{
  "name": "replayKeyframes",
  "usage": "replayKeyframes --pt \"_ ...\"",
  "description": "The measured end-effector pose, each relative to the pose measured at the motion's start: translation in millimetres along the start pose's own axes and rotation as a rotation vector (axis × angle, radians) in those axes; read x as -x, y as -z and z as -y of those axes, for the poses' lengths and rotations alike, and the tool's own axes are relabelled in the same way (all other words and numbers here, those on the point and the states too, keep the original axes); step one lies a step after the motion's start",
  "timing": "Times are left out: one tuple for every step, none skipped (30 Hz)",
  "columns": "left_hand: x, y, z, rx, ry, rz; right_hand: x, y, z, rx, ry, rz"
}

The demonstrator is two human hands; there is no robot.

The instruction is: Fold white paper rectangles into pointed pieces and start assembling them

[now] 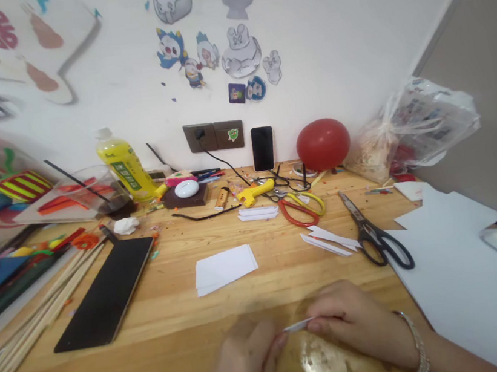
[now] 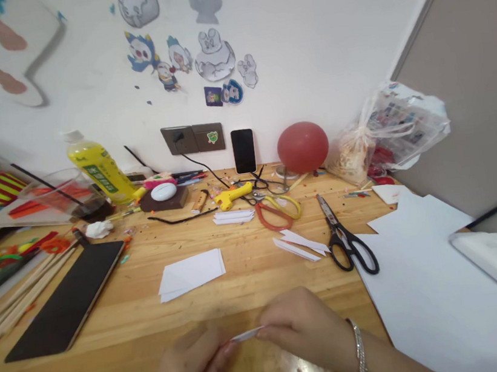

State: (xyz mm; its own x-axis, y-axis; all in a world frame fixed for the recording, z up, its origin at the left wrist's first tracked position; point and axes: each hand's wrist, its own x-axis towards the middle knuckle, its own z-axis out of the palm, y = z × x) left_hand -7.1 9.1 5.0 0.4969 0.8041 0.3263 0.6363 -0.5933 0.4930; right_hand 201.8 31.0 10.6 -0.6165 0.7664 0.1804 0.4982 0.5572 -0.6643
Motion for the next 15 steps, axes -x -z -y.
replayKeyframes --pt "-1 0.7 0 0.019 0.001 -0.001 0 1 0 0.006 0.012 -0.019" --pt "-2 1.3 0 0.037 0.000 -0.005 1 2 -1 0.010 0.023 -0.033" --pt "-3 1.8 0 0.055 -0.001 -0.007 1 3 -1 0.009 0.032 -0.041" --pt "-3 2.2 1 0.071 0.002 -0.007 2 4 -1 0.000 0.032 -0.042" --pt "-3 2.3 1 0.087 0.008 -0.001 3 4 -1 -0.014 0.025 -0.037" --pt "-3 2.2 2 0.102 0.017 0.009 3 5 -1 -0.030 0.013 -0.034" --pt "-3 2.0 2 0.116 0.026 0.022 4 6 0 -0.042 0.001 -0.037" --pt "-2 1.7 2 0.129 0.042 0.040 4 7 0 -0.050 -0.005 -0.048" --pt "-2 1.4 3 0.143 0.061 0.062 4 8 1 -0.051 -0.007 -0.061" --pt "-2 1.4 3 0.158 0.084 0.075 3 9 1 -0.045 -0.008 -0.073" --pt "-3 1.5 3 0.178 0.114 0.083 3 10 1 -0.035 -0.010 -0.084" --pt "-4 2.0 3 0.205 0.149 0.094 3 11 1 -0.024 -0.018 -0.086" --pt "-5 2.9 4 0.242 0.180 0.109 3 12 0 -0.013 -0.031 -0.080" --pt "-6 3.9 4 0.285 0.205 0.126 3 13 -1 -0.003 -0.044 -0.072" --pt "-8 5.0 5 0.332 0.226 0.142 3 14 -2 0.006 -0.055 -0.067"
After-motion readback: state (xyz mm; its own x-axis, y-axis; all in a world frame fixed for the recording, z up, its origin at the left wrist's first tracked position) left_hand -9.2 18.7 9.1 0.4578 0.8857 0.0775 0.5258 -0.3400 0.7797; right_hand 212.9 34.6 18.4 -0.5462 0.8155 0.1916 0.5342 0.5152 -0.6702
